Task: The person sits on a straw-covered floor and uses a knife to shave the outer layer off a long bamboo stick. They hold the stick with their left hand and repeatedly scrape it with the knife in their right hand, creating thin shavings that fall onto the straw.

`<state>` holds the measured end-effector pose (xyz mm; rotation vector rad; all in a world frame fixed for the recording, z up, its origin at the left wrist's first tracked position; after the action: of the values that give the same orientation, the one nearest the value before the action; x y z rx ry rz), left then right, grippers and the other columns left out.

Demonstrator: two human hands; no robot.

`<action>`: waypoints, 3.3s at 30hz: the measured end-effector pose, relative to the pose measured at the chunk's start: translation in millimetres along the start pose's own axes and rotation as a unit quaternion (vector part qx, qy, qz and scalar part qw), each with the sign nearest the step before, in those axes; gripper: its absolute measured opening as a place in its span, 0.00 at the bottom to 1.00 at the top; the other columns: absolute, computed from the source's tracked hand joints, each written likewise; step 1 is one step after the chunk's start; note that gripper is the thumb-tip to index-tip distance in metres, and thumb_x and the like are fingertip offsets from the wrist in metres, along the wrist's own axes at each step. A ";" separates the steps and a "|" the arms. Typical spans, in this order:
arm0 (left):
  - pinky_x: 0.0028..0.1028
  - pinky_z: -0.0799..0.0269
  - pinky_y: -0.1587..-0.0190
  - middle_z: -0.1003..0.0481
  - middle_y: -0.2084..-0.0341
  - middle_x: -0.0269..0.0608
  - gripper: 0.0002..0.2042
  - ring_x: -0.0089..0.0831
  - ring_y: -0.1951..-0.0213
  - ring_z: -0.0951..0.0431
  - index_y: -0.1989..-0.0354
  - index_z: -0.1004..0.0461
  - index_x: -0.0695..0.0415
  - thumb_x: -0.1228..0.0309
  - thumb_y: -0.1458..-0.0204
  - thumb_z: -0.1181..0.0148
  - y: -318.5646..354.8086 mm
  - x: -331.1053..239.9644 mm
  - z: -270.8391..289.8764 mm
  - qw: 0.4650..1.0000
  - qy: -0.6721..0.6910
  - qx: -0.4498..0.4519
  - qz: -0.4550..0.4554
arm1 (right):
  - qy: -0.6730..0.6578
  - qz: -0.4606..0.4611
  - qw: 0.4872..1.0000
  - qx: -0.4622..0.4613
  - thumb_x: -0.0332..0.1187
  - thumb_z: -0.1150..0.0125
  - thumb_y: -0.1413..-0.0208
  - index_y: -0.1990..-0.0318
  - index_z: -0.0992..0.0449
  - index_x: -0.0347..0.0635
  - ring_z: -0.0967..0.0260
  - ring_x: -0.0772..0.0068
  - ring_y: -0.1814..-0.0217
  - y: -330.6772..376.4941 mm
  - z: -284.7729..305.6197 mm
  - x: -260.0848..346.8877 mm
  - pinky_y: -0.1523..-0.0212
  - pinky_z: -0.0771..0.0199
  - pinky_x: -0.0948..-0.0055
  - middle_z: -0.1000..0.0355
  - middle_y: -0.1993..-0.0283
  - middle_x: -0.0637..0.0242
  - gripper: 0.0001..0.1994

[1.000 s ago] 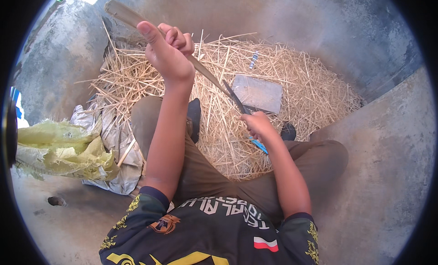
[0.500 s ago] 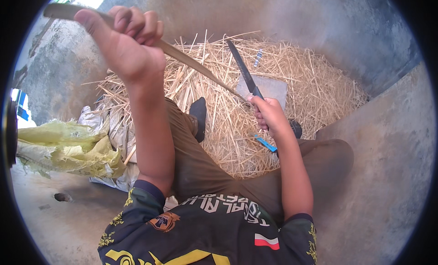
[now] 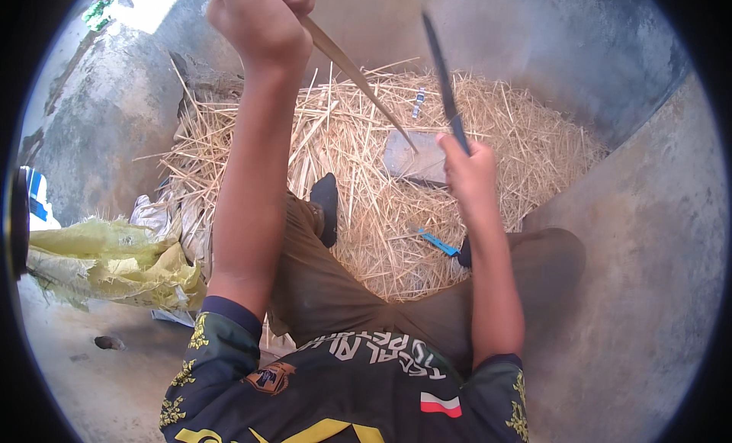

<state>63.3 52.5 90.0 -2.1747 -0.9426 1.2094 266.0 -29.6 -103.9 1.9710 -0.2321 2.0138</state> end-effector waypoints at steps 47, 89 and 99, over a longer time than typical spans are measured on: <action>0.24 0.53 0.83 0.45 0.91 0.24 0.29 0.16 0.86 0.46 0.87 0.44 0.49 0.46 0.34 0.56 -23.9 31.3 -55.2 0.993 -0.015 0.015 -0.118 | 0.423 0.056 0.904 -0.004 0.37 0.42 0.52 0.69 0.26 0.31 0.31 0.59 0.81 -90.9 8.7 -140.4 0.78 0.32 0.61 0.29 0.79 0.55 0.14; 0.20 0.52 0.87 0.44 0.89 0.23 0.25 0.14 0.89 0.46 0.83 0.41 0.49 0.48 0.38 0.49 -21.9 34.7 -54.5 0.994 0.089 0.064 -0.005 | -0.203 -0.407 0.831 0.320 0.33 0.44 0.41 0.82 0.47 0.57 0.57 0.87 0.93 -46.5 -19.6 -100.3 0.93 0.60 0.79 0.52 0.90 0.83 0.20; 0.22 0.53 0.85 0.43 0.90 0.23 0.26 0.15 0.89 0.44 0.84 0.41 0.48 0.46 0.40 0.46 -34.1 36.9 -32.4 0.999 -0.011 0.027 -0.021 | -0.013 0.200 0.978 -0.050 0.40 0.42 0.42 0.85 0.41 0.52 0.51 0.83 0.90 -10.9 2.0 130.2 0.87 0.48 0.78 0.45 0.89 0.78 0.21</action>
<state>93.7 100.2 109.5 -2.0947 -0.9485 1.2267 271.1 -5.9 24.6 2.0109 -0.7754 2.1579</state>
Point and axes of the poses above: each hand's wrist, its own y-axis away from the middle knuckle, its own z-axis out of the back of the hand, x = y × z, the point moved 2 cm from there along -y, towards the middle knuckle
